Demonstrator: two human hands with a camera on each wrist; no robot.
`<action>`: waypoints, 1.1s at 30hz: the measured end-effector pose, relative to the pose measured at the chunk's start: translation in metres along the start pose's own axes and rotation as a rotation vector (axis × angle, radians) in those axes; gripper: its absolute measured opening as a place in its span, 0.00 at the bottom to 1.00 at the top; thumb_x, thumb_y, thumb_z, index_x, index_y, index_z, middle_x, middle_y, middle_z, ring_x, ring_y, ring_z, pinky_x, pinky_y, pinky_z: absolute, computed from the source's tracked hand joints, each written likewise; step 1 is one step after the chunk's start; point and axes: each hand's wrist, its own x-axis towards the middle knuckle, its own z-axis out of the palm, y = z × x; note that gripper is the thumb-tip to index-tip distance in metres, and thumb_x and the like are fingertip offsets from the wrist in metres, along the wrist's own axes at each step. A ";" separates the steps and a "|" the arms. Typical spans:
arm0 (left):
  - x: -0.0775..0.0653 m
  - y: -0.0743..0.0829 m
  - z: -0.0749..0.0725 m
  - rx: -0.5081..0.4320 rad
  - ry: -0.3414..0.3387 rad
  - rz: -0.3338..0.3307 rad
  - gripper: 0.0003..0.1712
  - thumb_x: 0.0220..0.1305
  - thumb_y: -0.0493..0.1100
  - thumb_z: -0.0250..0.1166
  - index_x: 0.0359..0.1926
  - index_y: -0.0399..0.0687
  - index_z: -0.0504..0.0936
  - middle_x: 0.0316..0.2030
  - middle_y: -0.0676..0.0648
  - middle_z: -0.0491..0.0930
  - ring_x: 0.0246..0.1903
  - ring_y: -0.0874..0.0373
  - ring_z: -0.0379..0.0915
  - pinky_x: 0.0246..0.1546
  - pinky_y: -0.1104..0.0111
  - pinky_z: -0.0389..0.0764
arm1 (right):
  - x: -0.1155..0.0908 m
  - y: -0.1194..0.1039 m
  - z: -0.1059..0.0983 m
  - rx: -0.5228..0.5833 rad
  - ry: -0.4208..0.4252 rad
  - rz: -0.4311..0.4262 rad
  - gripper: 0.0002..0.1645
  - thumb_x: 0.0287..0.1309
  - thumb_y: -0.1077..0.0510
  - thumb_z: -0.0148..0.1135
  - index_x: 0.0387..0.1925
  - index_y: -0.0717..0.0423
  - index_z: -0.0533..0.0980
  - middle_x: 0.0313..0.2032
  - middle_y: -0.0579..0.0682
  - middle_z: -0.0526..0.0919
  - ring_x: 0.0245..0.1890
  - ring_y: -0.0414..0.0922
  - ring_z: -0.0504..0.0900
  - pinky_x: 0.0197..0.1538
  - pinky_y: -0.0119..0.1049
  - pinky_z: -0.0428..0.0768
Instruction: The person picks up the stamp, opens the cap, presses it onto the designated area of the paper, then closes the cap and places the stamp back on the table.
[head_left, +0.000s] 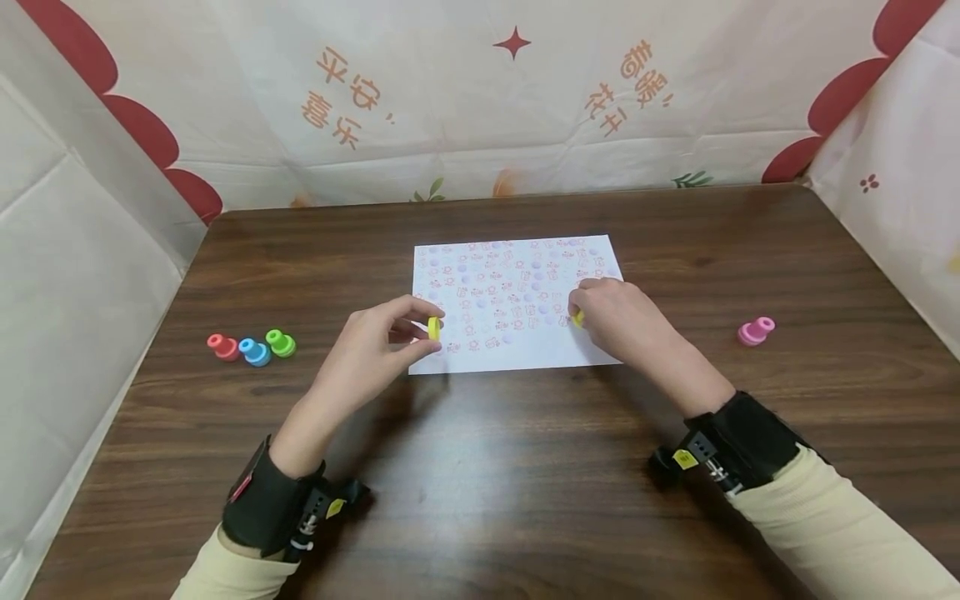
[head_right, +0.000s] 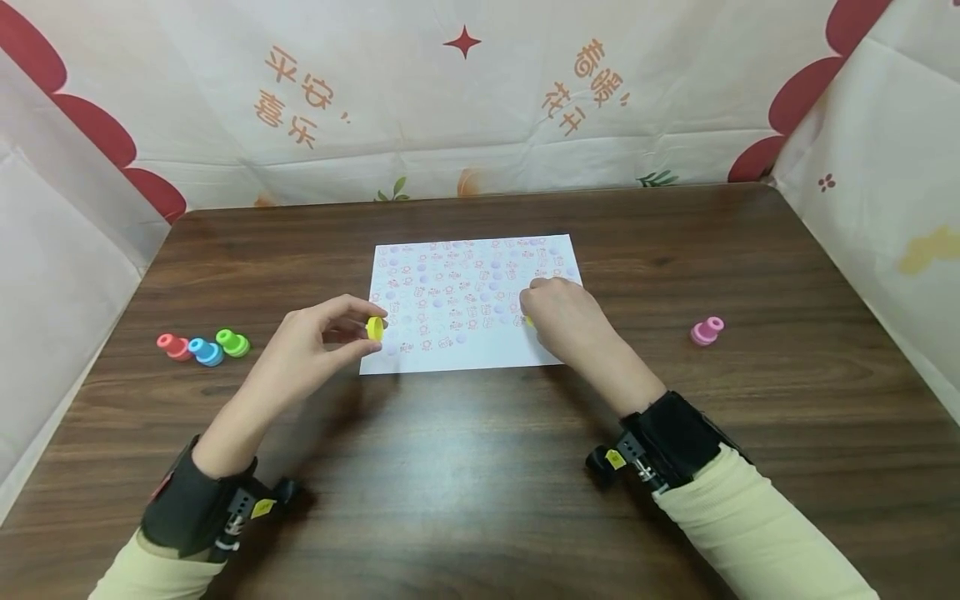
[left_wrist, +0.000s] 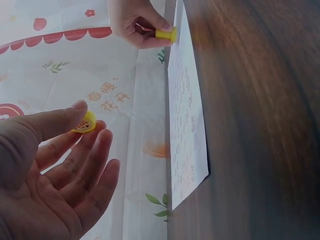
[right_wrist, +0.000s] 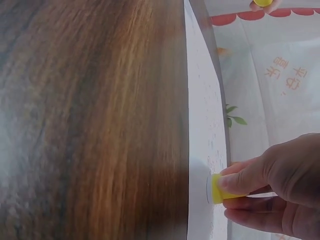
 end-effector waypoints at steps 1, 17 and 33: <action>0.001 0.000 0.001 -0.002 -0.001 0.002 0.17 0.55 0.38 0.71 0.47 0.44 0.81 0.41 0.46 0.85 0.38 0.57 0.81 0.47 0.55 0.84 | 0.000 0.000 0.000 0.002 -0.003 0.007 0.06 0.50 0.70 0.67 0.33 0.63 0.82 0.30 0.58 0.84 0.27 0.51 0.75 0.33 0.44 0.79; 0.009 0.006 0.012 -0.065 0.014 0.025 0.17 0.54 0.37 0.71 0.47 0.44 0.81 0.40 0.45 0.85 0.37 0.57 0.81 0.47 0.55 0.84 | -0.009 -0.005 -0.014 0.231 0.101 0.138 0.10 0.50 0.70 0.66 0.37 0.62 0.81 0.39 0.58 0.84 0.40 0.53 0.80 0.45 0.52 0.81; 0.013 0.004 0.023 -0.074 0.049 0.046 0.18 0.54 0.37 0.72 0.47 0.45 0.81 0.41 0.45 0.85 0.36 0.58 0.81 0.46 0.55 0.85 | -0.009 -0.030 -0.021 0.874 0.402 0.226 0.15 0.53 0.62 0.69 0.44 0.59 0.82 0.41 0.54 0.85 0.40 0.41 0.81 0.45 0.23 0.83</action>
